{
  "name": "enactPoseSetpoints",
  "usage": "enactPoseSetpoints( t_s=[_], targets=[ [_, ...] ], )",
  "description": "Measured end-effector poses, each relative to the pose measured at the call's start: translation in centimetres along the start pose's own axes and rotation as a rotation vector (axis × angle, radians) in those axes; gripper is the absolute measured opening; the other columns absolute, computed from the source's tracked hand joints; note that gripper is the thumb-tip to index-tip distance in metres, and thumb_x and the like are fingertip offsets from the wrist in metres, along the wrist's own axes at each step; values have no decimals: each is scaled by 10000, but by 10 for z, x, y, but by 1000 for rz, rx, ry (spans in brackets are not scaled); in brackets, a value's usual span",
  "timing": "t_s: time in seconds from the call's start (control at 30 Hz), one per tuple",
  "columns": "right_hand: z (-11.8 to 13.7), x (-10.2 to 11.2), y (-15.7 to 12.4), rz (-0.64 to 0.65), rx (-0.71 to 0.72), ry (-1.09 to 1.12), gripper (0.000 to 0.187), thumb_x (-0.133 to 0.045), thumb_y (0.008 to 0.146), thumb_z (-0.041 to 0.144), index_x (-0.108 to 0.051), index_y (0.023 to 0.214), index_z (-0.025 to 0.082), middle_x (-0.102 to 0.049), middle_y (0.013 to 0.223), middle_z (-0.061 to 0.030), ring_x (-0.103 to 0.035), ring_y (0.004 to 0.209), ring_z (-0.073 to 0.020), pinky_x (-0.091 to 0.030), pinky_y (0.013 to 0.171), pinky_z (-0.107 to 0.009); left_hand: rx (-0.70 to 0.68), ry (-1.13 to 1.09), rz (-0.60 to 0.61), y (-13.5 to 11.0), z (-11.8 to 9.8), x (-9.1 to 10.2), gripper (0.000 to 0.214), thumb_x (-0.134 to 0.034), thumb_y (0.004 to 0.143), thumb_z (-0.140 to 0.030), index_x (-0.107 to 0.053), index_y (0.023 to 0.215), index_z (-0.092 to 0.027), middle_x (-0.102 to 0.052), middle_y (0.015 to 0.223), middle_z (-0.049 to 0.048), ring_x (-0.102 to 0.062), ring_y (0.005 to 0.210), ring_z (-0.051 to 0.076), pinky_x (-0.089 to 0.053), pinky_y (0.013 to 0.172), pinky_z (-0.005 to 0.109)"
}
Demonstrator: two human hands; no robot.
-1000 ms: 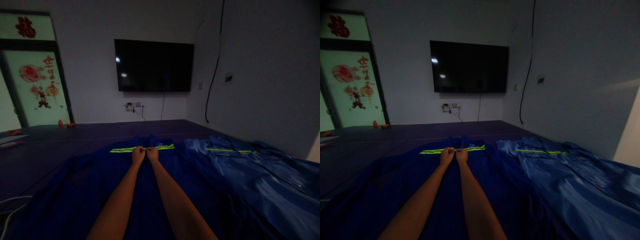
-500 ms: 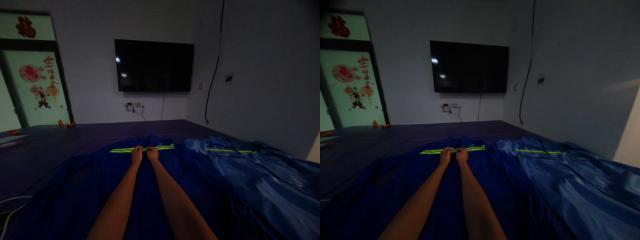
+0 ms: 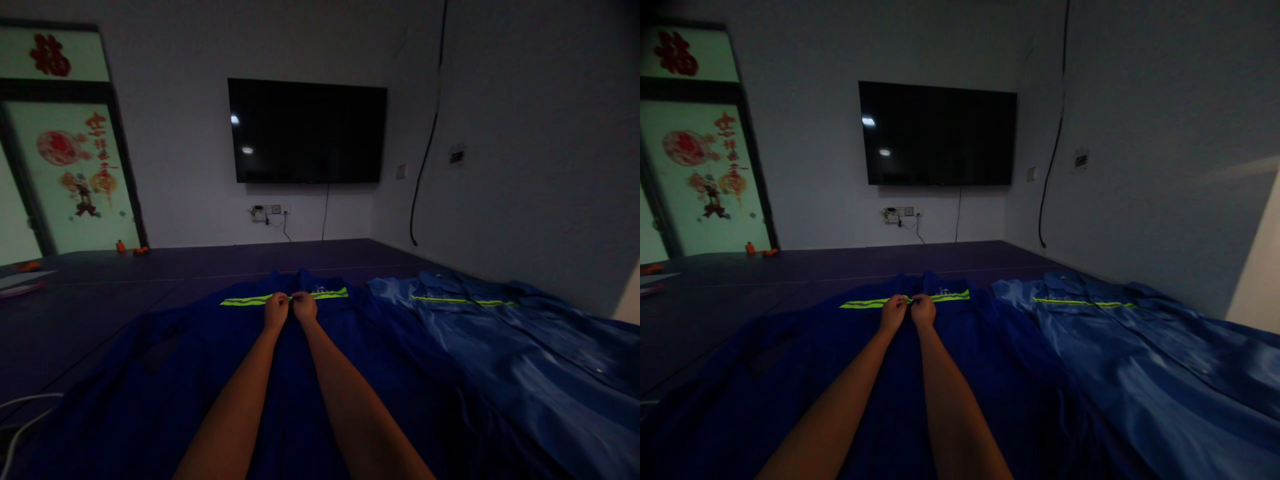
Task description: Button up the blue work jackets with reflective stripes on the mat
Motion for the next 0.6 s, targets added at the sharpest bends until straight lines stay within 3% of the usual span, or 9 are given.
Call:
enactPoseSetpoints(
  t_s=[0.4,0.6],
  targets=[
    [3,1,-2,-12,9,-1,317,-497,727,137,-642,1000,207,-676,865,-30,-613,787,-132,-427,665,-180,-61,110,72,-2,-7,-4,190,-495,700,-78,-657,643,-159,-659,670,27,-597,693,146,-435,667,239],
    [3,1,-2,-19,-3,27,320,-497,713,132,-653,982,204,-677,891,-35,-612,804,-142,-434,676,-189,-70,123,69,-3,-8,-4,234,-468,686,-54,-672,745,-153,-681,779,44,-609,744,141,-451,708,238]
  ],
)
Point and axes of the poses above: each hand's wrist, its own y-axis towards the middle knuckle, its own x-axis out of the back of the hand, z = x × y, the point moved 9 cm from there along y, towards the middle knuckle
